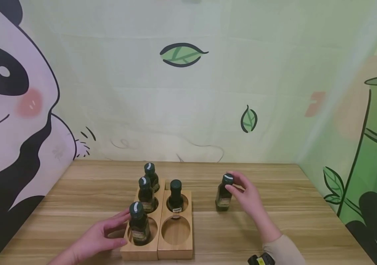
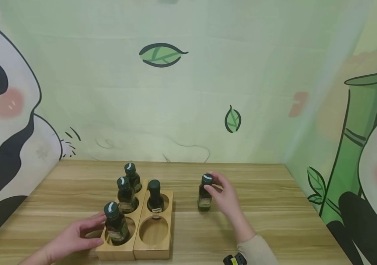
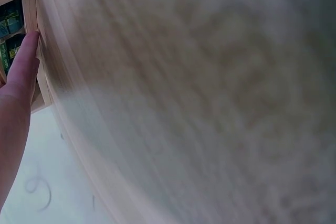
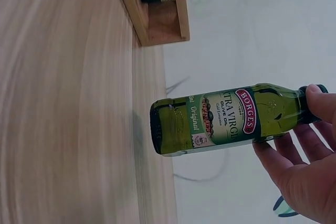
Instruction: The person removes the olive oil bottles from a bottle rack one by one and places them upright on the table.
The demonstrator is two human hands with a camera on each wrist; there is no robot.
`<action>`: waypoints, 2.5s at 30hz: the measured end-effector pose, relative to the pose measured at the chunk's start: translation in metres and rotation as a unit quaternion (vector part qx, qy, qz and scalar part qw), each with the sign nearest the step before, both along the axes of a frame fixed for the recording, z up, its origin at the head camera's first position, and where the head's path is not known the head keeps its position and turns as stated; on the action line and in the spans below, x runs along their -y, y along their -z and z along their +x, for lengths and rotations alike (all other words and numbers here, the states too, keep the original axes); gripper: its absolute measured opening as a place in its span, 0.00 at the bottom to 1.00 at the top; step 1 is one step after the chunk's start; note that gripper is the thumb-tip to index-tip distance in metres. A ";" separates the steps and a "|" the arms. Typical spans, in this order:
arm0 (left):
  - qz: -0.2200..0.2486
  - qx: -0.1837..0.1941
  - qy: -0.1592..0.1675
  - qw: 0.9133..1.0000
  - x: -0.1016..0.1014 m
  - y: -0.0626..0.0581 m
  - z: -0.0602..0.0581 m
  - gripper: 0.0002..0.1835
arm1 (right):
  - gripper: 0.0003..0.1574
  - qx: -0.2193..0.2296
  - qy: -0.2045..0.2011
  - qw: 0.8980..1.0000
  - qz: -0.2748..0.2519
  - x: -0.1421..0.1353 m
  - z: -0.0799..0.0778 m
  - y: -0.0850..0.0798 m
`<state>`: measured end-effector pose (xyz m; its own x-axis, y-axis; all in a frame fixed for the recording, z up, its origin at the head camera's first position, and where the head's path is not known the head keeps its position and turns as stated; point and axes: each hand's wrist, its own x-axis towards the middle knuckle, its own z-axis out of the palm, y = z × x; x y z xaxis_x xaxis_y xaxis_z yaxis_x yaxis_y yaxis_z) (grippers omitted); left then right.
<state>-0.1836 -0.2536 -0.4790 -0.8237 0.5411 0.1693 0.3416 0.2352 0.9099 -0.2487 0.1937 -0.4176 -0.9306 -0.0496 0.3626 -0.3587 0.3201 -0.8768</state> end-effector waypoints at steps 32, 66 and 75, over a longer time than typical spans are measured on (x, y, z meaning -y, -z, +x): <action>-0.011 0.083 -0.012 0.996 0.002 -0.005 -0.004 0.35 | 0.27 0.016 -0.002 1.000 0.006 -0.007 -0.024 0.011; -0.009 0.112 -0.020 0.993 0.000 -0.005 -0.003 0.37 | 0.27 0.035 0.035 0.999 0.003 -0.009 -0.037 0.015; -0.016 0.111 -0.020 0.993 0.001 -0.004 -0.003 0.37 | 0.32 0.019 0.035 0.999 0.001 -0.011 -0.033 0.013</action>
